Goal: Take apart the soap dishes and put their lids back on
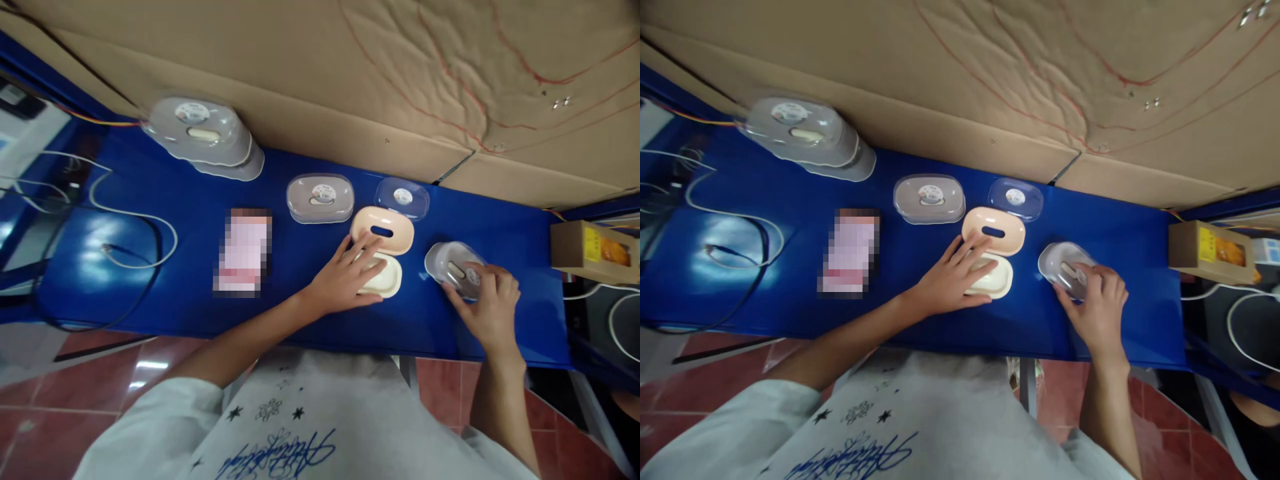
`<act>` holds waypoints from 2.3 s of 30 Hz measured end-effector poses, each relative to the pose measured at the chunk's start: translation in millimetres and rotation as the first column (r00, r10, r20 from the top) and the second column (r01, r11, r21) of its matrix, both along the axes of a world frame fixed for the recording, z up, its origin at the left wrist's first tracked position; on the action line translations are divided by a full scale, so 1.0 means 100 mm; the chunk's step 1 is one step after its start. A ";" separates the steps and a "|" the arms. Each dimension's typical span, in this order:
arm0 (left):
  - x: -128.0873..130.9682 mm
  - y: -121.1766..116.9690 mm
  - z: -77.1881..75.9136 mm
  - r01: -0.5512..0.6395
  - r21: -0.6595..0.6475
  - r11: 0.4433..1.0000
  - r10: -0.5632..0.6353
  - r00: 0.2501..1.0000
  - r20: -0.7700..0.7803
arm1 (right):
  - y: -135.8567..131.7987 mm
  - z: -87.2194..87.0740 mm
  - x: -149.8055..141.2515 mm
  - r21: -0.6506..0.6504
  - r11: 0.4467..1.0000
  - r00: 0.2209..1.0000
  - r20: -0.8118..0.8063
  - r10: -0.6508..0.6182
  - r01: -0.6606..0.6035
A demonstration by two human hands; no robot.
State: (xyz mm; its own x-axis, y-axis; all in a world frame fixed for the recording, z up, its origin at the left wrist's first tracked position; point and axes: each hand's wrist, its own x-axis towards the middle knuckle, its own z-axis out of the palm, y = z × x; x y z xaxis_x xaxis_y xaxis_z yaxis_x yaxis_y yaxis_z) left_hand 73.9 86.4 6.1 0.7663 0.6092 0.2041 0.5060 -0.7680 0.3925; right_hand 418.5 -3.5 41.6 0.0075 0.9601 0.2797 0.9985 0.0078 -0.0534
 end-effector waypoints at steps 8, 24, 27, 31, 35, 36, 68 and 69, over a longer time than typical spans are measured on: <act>0.30 0.29 -0.01 0.009 0.057 0.998 -0.013 0.997 0.071 | -0.35 0.09 -0.38 -0.087 0.955 0.919 -0.310 0.244 -0.282; -0.41 -0.72 0.19 -0.001 -0.124 0.992 0.008 0.998 0.055 | 0.73 0.09 -0.76 -0.034 0.952 0.929 -0.229 0.290 -0.305; -0.45 -0.84 0.18 -0.032 -0.114 0.993 0.037 0.999 0.035 | 0.96 0.02 -0.80 -0.083 0.925 0.919 -0.176 0.352 -0.370; -0.55 -0.92 0.13 -0.085 -0.126 0.988 0.094 0.993 0.067 | 0.88 0.03 -0.91 -0.076 0.904 0.899 -0.175 0.402 -0.420; -0.57 -0.95 0.10 -0.137 -0.112 0.984 0.148 0.984 0.097 | 0.60 0.17 -1.03 -0.043 0.871 0.835 -0.311 0.454 -0.490; -0.57 -0.94 0.09 -0.149 -0.106 0.983 0.160 0.982 0.102 | 0.53 0.21 -1.06 -0.020 0.867 0.813 -0.358 0.459 -0.499; -0.98 -1.07 0.12 0.005 -0.746 0.666 0.473 0.770 0.428 | -0.16 0.13 -1.78 -0.070 0.716 0.545 -0.701 0.460 -0.694; -0.98 -1.08 0.09 -0.009 -0.742 0.671 0.477 0.771 0.422 | -0.15 0.11 -1.81 -0.059 0.718 0.536 -0.709 0.459 -0.694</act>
